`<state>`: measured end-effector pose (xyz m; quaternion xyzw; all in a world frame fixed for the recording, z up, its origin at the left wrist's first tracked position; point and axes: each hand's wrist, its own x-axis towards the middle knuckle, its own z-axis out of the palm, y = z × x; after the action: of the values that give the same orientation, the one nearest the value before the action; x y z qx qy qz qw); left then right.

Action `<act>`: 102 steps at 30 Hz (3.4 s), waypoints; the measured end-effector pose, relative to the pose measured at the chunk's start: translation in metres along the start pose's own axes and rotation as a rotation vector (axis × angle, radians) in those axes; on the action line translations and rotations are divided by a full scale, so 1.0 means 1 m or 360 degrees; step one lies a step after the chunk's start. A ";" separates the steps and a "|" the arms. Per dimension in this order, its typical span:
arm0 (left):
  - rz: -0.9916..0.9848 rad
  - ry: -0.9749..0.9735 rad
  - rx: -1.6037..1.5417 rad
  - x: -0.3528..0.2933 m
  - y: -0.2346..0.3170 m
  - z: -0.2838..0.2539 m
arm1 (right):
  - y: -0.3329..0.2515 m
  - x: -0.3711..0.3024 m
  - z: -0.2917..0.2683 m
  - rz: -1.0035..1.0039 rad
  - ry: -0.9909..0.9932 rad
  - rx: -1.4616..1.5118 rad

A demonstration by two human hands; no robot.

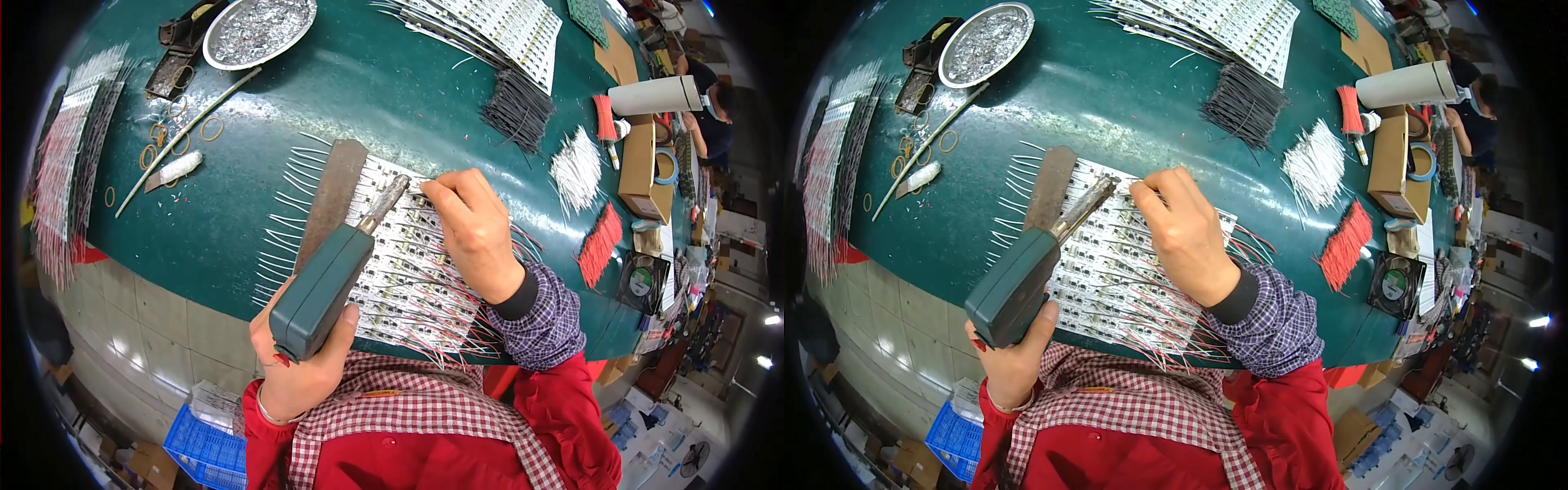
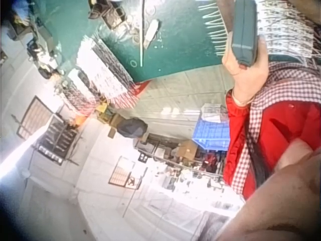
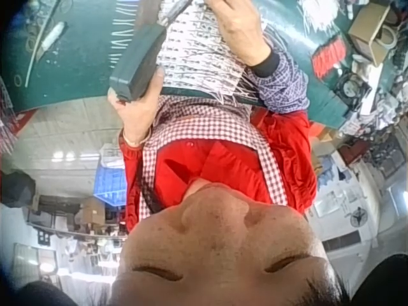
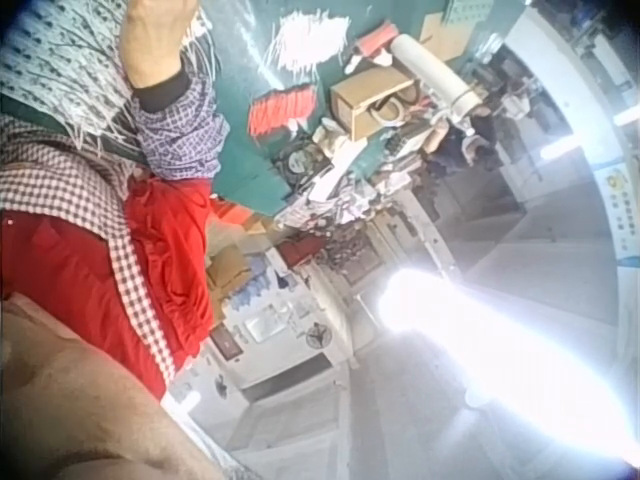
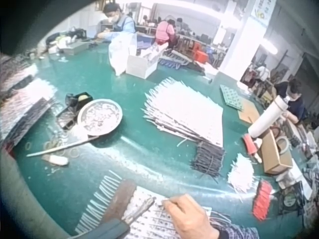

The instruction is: The person attaches wires to a circuit board panel by positioning each wire by hand and soldering it in place with a soldering gun.

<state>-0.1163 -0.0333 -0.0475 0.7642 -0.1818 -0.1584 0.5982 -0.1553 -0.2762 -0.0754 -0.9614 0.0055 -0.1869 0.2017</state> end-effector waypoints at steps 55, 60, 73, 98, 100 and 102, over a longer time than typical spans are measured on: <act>-0.0566 0.0052 -0.0886 -0.016 0.012 -0.015 | -0.009 -0.008 -0.002 -0.0117 0.0089 -0.0016; -0.0647 -0.0026 -0.0545 -0.022 0.009 -0.015 | -0.008 -0.012 0.001 -0.0113 0.0052 0.0059; -0.0339 -0.0151 -0.0297 -0.029 -0.014 -0.013 | -0.007 -0.011 0.001 -0.0081 -0.0029 0.0075; -0.0407 -0.0003 -0.0362 -0.033 0.002 -0.018 | -0.013 -0.010 0.000 -0.0152 0.0087 -0.0006; -0.0426 -0.0017 -0.0334 -0.036 0.000 -0.020 | -0.017 -0.014 -0.002 -0.0135 0.0072 0.0025; -0.0390 -0.0038 -0.0289 -0.040 -0.007 -0.022 | -0.018 -0.018 -0.001 -0.0114 0.0055 0.0051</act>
<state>-0.1414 0.0056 -0.0479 0.7215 -0.0791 -0.2550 0.6388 -0.1739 -0.2583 -0.0736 -0.9543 -0.0284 -0.2108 0.2100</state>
